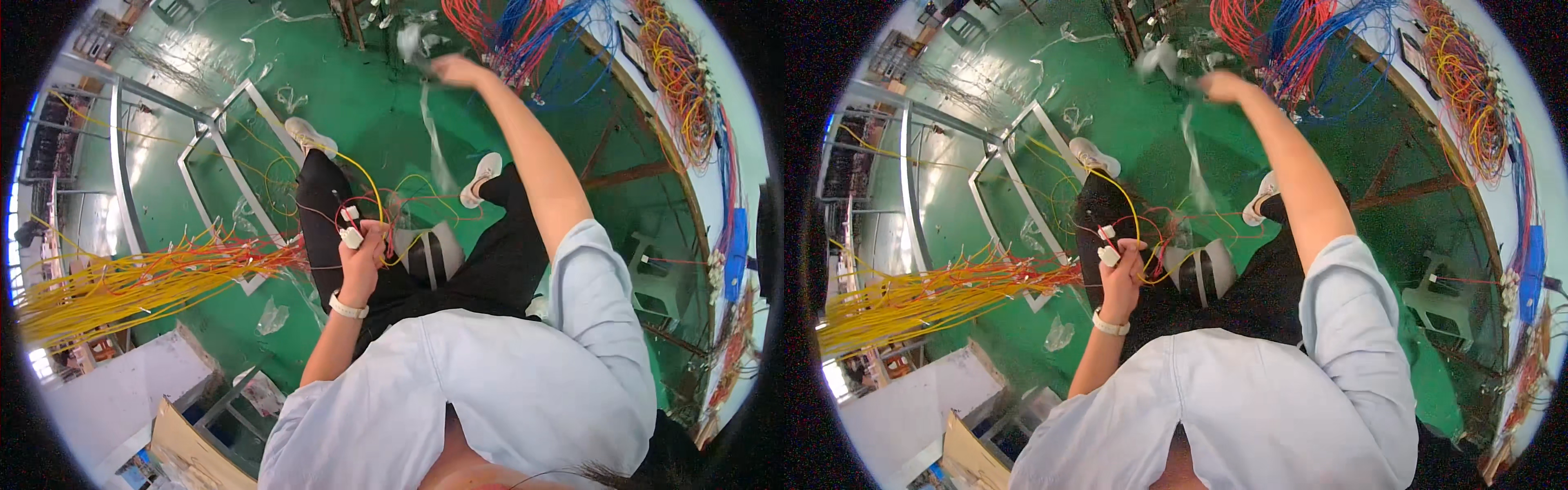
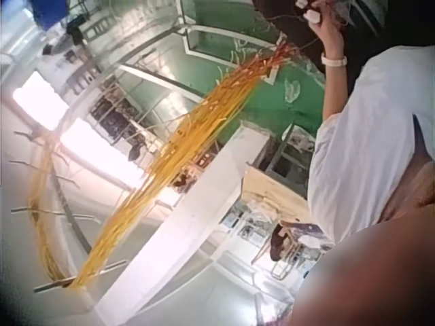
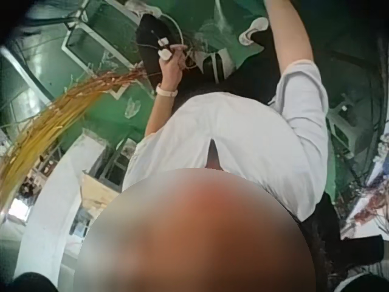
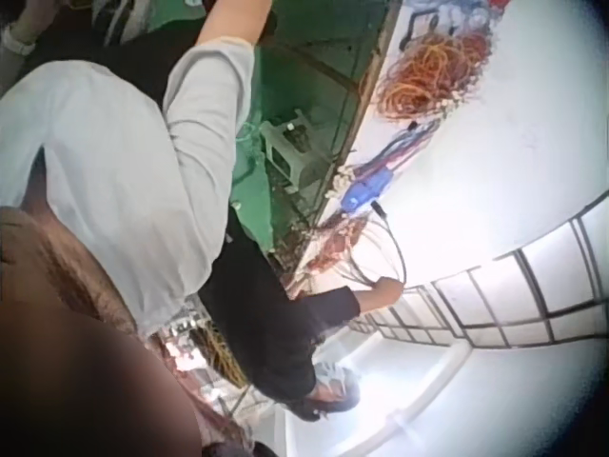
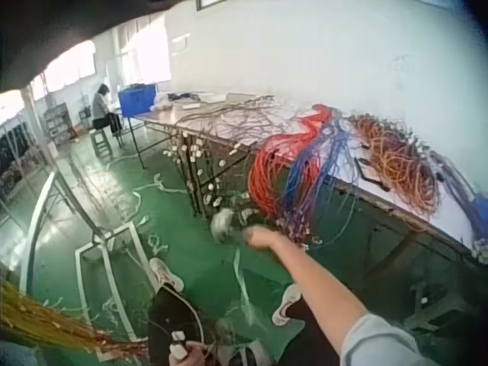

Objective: Assembling an electrical wiring harness by inserting color-coded wires into plastic connectors and securing them with electrical tape.

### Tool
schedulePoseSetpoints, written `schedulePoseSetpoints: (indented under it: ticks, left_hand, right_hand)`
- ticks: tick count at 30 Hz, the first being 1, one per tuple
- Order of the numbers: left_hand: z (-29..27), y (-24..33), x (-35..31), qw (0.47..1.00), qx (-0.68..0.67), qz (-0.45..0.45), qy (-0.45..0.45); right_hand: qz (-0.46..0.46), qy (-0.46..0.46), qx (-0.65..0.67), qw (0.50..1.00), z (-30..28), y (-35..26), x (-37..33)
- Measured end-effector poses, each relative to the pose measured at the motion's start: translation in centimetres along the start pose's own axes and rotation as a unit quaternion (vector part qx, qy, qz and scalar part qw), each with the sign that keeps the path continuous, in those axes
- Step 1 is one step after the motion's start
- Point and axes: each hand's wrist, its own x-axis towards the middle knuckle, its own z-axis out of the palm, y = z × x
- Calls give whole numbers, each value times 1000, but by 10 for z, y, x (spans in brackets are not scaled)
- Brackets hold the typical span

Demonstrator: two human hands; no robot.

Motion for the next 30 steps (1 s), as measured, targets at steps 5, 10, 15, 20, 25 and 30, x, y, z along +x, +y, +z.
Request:
schedulePoseSetpoints:
  ticks: [5,10,15,20,25,30]
  left_hand:
    - [12,-12,-10,998,50,9,-48]
    - [20,-28,-11,986,114,-52,-112]
    - [25,-39,-5,978,140,-53,-148]
    - [28,-39,2,966,172,-63,-179]
    - [15,-53,5,935,330,94,-92]
    - [24,-3,17,977,63,82,184]
  right_hand:
    - [164,150,-7,975,28,-40,-9]
    - [2,12,581,814,-13,-145,-19]
    - [-128,18,620,773,-75,-217,-40]
    - [-207,138,393,885,-96,-257,-30]
    - [-135,295,414,851,-86,-258,-26]
    - [-68,410,448,792,-31,-227,-57]
